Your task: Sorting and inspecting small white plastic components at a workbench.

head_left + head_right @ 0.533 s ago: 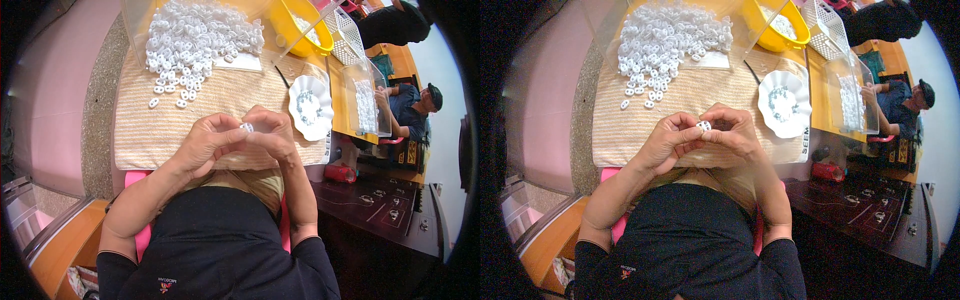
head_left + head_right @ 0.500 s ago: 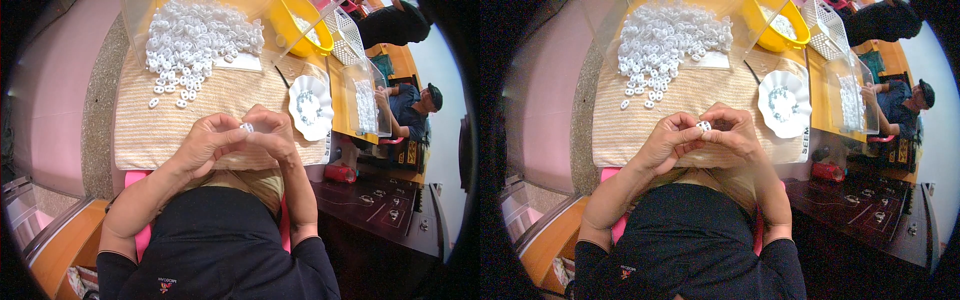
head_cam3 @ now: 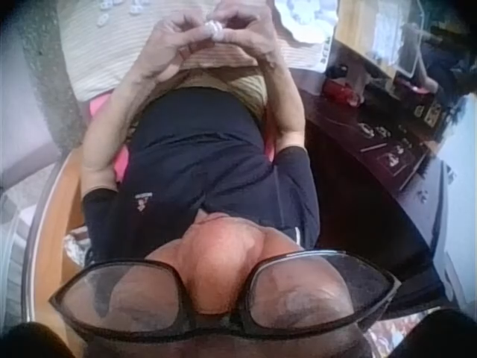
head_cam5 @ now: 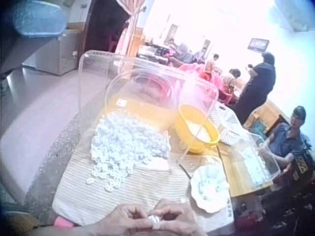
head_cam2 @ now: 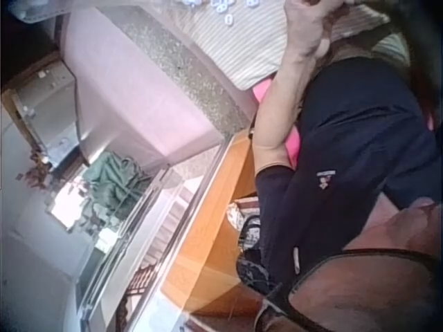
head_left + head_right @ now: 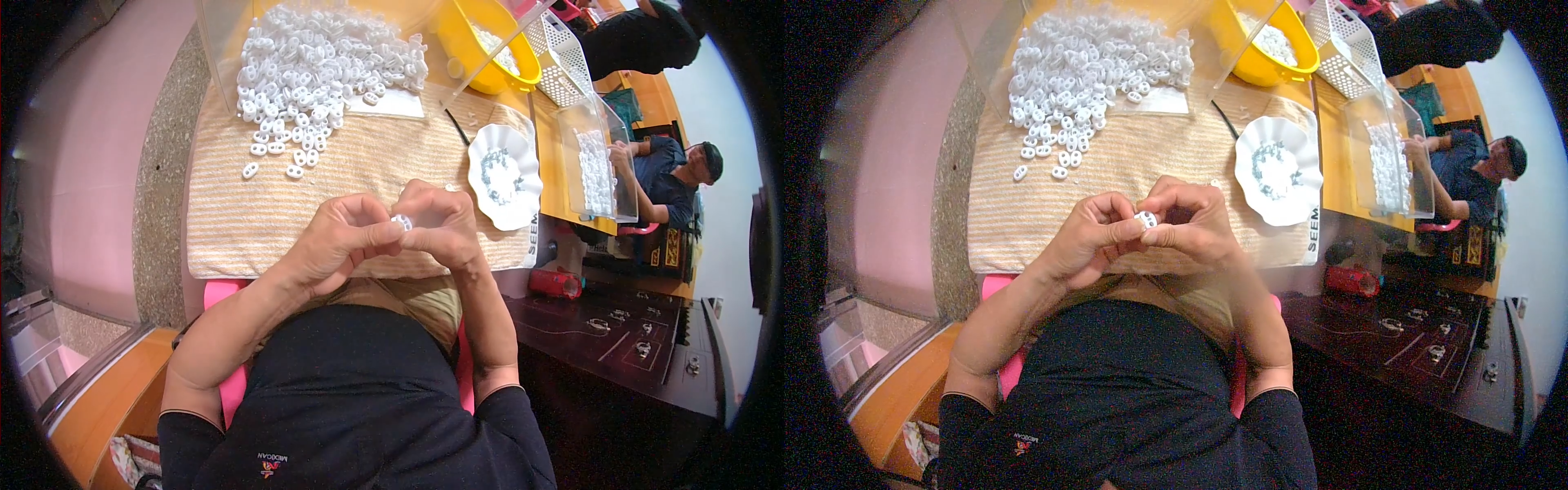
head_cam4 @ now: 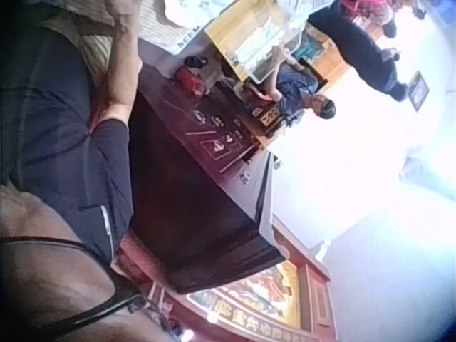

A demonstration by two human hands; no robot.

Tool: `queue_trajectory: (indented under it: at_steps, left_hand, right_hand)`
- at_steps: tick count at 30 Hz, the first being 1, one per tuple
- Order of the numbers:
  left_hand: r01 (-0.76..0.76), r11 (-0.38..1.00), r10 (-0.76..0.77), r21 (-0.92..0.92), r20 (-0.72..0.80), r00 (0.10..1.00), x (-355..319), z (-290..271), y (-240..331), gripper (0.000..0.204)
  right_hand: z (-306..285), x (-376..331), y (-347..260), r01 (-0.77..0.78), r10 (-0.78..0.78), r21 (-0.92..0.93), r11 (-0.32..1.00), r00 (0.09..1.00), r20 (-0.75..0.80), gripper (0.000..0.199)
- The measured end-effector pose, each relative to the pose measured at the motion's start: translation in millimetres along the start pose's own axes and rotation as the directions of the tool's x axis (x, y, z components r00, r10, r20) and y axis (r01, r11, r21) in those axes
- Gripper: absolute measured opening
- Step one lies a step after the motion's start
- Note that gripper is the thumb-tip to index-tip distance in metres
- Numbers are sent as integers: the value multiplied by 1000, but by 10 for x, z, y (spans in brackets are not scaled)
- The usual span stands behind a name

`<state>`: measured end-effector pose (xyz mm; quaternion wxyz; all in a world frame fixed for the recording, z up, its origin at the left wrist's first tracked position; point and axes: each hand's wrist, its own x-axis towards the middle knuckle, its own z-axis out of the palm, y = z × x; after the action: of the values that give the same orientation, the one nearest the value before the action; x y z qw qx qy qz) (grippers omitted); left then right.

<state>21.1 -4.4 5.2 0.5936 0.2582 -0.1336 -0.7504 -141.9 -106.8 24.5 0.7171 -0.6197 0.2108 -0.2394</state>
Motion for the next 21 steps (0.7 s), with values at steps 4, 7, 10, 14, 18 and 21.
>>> queue_trajectory:
  at_steps: [4,7,10,14,18,21]
  left_hand:
    - [12,1000,-12,-4,28,1000,-20,51,35,9]
    - [3,1000,-3,6,9,1000,-35,68,26,8]
    - [-10,1000,10,-8,29,1000,-28,56,-12,7]
    - [-19,999,16,51,55,998,7,-26,-32,7]
    - [-10,997,9,76,14,1000,35,-73,-39,10]
    - [-18,995,14,97,42,999,58,-60,-27,11]
  right_hand:
    - [9,-17,-68,6,-6,-12,1000,1000,15,24]
    - [47,-30,-58,22,-24,44,999,999,45,26]
    - [-7,-41,20,31,-37,59,998,995,91,29]
    - [11,-29,-10,-29,21,100,995,997,76,24]
    - [-37,-22,59,-16,15,2,1000,997,81,23]
    - [-47,-48,58,-58,60,-38,998,997,40,25]
